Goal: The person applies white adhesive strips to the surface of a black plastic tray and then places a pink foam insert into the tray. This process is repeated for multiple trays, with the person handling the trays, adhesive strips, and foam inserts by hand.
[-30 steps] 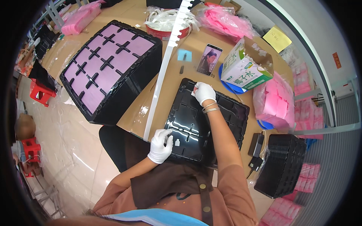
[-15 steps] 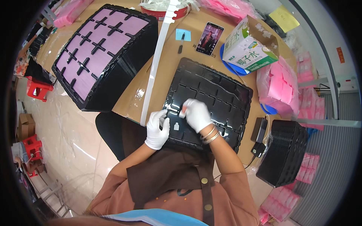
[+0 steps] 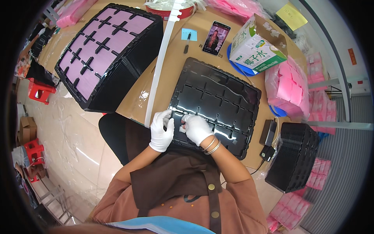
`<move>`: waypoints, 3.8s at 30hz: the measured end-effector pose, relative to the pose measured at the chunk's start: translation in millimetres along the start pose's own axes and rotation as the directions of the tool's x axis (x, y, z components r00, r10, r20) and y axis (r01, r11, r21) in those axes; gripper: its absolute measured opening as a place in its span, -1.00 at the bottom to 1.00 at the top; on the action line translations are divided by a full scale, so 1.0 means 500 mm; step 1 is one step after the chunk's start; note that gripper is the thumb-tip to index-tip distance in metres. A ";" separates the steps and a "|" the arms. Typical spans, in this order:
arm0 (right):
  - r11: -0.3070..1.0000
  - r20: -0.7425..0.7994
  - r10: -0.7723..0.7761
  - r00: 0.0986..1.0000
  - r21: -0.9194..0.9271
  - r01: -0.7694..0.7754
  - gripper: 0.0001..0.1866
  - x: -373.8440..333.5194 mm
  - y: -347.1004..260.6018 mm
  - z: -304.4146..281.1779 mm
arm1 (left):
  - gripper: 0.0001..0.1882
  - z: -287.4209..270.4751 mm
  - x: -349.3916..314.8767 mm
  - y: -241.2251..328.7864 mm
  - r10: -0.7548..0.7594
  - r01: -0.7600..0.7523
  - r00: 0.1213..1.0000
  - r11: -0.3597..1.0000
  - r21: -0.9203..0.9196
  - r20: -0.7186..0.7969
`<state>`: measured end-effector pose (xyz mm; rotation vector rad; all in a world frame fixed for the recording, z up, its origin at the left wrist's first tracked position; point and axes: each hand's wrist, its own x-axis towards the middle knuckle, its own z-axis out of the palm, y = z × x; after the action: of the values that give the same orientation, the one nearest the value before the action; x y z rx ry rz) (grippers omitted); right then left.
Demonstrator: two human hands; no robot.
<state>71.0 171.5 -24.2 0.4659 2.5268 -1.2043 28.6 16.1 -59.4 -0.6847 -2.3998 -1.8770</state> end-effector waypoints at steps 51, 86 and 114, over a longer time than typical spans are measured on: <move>0.581 -0.849 -0.287 0.443 -0.522 -0.624 -0.81 -0.049 0.304 -0.574 | -0.65 0.211 0.124 0.348 -0.037 0.696 0.592 0.527 -0.487 0.805; 0.151 -0.344 0.391 0.854 0.939 0.309 -0.86 -0.225 0.349 -0.227 | -0.41 0.047 0.202 0.094 -0.452 0.591 0.686 0.803 -0.074 0.570; 0.695 -0.555 0.461 0.692 0.711 0.107 -0.88 -0.350 0.287 -0.132 | -0.24 0.002 0.030 0.048 -0.299 0.145 0.880 0.909 0.392 0.368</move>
<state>279.2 281.2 -12.9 1.6357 2.2880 -2.2308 23.8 26.2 -33.4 -0.8841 -3.1067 -1.3928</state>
